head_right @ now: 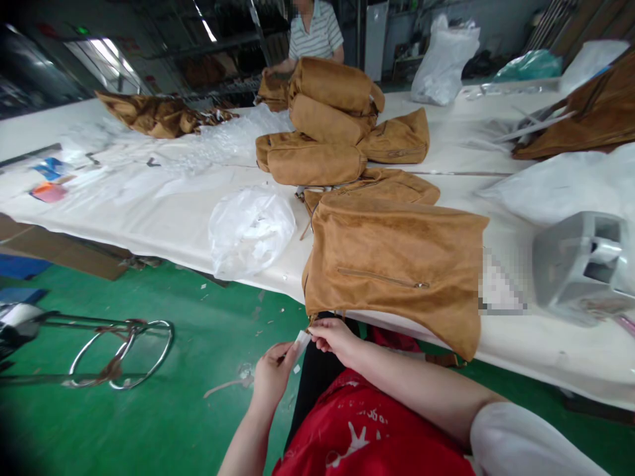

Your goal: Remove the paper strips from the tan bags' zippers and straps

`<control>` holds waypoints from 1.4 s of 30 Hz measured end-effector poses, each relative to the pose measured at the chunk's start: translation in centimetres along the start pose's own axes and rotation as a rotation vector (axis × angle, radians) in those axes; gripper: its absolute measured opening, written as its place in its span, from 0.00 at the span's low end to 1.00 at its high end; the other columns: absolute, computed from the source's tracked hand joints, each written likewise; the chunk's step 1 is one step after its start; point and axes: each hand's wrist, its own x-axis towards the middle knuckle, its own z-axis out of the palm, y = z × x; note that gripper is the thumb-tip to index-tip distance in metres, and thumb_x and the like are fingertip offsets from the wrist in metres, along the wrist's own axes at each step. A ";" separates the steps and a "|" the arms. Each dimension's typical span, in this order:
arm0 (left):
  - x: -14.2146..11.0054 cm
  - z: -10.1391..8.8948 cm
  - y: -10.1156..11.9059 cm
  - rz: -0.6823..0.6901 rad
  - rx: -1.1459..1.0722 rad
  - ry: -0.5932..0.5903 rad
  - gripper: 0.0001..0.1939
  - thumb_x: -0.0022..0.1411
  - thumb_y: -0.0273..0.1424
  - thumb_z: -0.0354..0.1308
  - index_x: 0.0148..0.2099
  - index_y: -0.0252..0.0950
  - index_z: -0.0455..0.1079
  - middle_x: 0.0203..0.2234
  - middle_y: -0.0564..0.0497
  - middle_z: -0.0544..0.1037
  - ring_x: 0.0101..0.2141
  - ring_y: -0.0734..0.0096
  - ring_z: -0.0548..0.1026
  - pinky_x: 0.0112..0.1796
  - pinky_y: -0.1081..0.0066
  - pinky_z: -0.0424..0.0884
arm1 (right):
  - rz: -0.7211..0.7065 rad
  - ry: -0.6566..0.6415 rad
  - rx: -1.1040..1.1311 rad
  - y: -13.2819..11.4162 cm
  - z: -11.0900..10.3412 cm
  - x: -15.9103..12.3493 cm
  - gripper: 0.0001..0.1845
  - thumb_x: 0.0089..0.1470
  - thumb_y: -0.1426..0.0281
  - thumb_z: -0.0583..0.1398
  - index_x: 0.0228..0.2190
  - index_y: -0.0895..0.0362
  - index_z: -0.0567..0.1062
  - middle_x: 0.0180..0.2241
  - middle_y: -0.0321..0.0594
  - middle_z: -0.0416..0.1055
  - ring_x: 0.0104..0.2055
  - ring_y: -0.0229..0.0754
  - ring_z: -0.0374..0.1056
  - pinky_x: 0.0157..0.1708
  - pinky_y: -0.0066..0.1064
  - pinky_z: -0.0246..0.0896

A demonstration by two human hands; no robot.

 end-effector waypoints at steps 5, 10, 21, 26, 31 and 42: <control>1.1 1.0 1.2 0.023 0.007 0.018 0.18 0.61 0.42 0.51 0.34 0.37 0.78 0.30 0.48 0.80 0.32 0.66 0.76 0.35 0.70 0.69 | -0.034 0.058 0.069 -0.5 -0.9 0.1 0.15 0.40 0.62 0.66 0.26 0.60 0.71 0.18 0.31 0.67 0.17 0.29 0.57 0.17 0.23 0.45; 2.0 1.6 2.4 0.045 0.019 0.048 0.17 0.60 0.41 0.52 0.34 0.36 0.78 0.29 0.48 0.80 0.32 0.65 0.76 0.37 0.70 0.69 | -0.066 0.088 0.107 -1.0 -1.4 0.3 0.13 0.41 0.63 0.65 0.23 0.59 0.69 0.19 0.32 0.66 0.18 0.29 0.56 0.17 0.23 0.44; 2.9 2.0 4.0 0.003 -0.076 0.081 0.17 0.60 0.40 0.51 0.32 0.37 0.77 0.29 0.46 0.79 0.32 0.63 0.75 0.39 0.66 0.68 | -0.118 0.093 0.010 -1.6 -0.6 1.0 0.16 0.37 0.63 0.63 0.12 0.57 0.63 0.12 0.29 0.56 0.15 0.28 0.48 0.16 0.25 0.37; 2.6 3.2 4.7 -0.059 -0.080 0.116 0.20 0.59 0.43 0.53 0.25 0.36 0.76 0.20 0.49 0.76 0.26 0.65 0.73 0.30 0.70 0.67 | -0.102 0.135 -0.185 0.6 -2.4 2.3 0.24 0.39 0.51 0.61 0.09 0.54 0.60 0.08 0.31 0.51 0.13 0.32 0.46 0.16 0.29 0.40; 3.5 5.2 4.2 -0.100 -0.123 0.145 0.22 0.60 0.42 0.50 0.24 0.36 0.76 0.17 0.49 0.73 0.24 0.66 0.71 0.26 0.69 0.65 | -0.142 0.095 -0.199 1.9 -3.7 4.2 0.24 0.40 0.51 0.61 0.10 0.53 0.60 0.10 0.32 0.52 0.14 0.34 0.47 0.16 0.31 0.41; 4.0 6.4 3.1 -0.160 -0.194 0.242 0.13 0.58 0.32 0.53 0.27 0.35 0.77 0.25 0.46 0.77 0.29 0.66 0.73 0.32 0.69 0.68 | -0.158 0.165 -0.205 1.5 -4.1 3.3 0.18 0.36 0.54 0.63 0.14 0.55 0.69 0.13 0.39 0.63 0.17 0.39 0.56 0.17 0.32 0.51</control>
